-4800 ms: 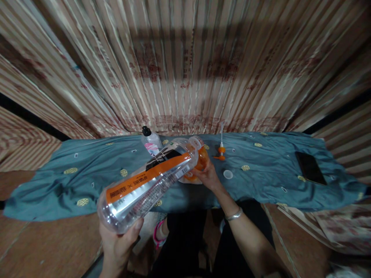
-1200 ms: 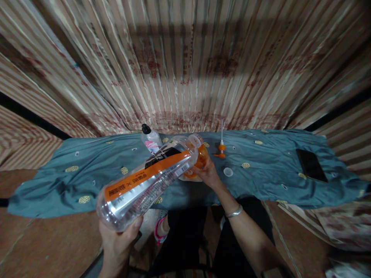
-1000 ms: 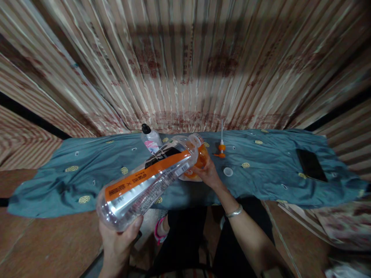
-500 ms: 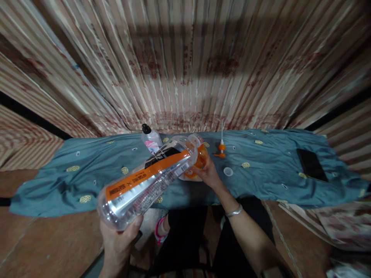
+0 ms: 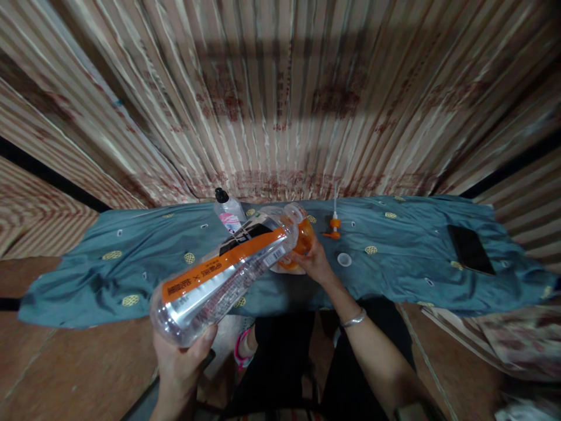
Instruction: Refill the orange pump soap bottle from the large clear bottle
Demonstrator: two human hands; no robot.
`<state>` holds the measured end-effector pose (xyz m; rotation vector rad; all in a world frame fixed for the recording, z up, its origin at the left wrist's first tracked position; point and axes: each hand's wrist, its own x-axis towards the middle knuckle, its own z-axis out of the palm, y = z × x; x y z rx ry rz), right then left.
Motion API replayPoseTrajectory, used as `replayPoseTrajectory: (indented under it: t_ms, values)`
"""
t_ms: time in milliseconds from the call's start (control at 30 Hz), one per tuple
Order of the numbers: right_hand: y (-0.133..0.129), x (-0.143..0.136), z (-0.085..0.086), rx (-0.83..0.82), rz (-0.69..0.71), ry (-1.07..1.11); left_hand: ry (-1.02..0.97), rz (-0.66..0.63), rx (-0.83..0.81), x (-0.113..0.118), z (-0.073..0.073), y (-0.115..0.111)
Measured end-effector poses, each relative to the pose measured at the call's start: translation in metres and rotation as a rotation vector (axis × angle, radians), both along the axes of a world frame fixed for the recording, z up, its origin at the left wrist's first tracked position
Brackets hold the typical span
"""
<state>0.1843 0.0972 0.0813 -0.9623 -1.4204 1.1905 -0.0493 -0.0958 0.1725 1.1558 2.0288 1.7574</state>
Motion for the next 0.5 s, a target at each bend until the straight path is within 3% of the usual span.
replayPoseTrajectory:
  t_ms: [167, 500]
  values:
    - [-0.0020, 0.0011, 0.0042, -0.010, 0.027, 0.017, -0.160, 0.006, 0.011, 0.0002, -0.0022, -0.0019]
    - [-0.0023, -0.0013, 0.0081, -0.055, 0.001, 0.002, -0.141, -0.005, 0.008, 0.0002, -0.0011, -0.0032]
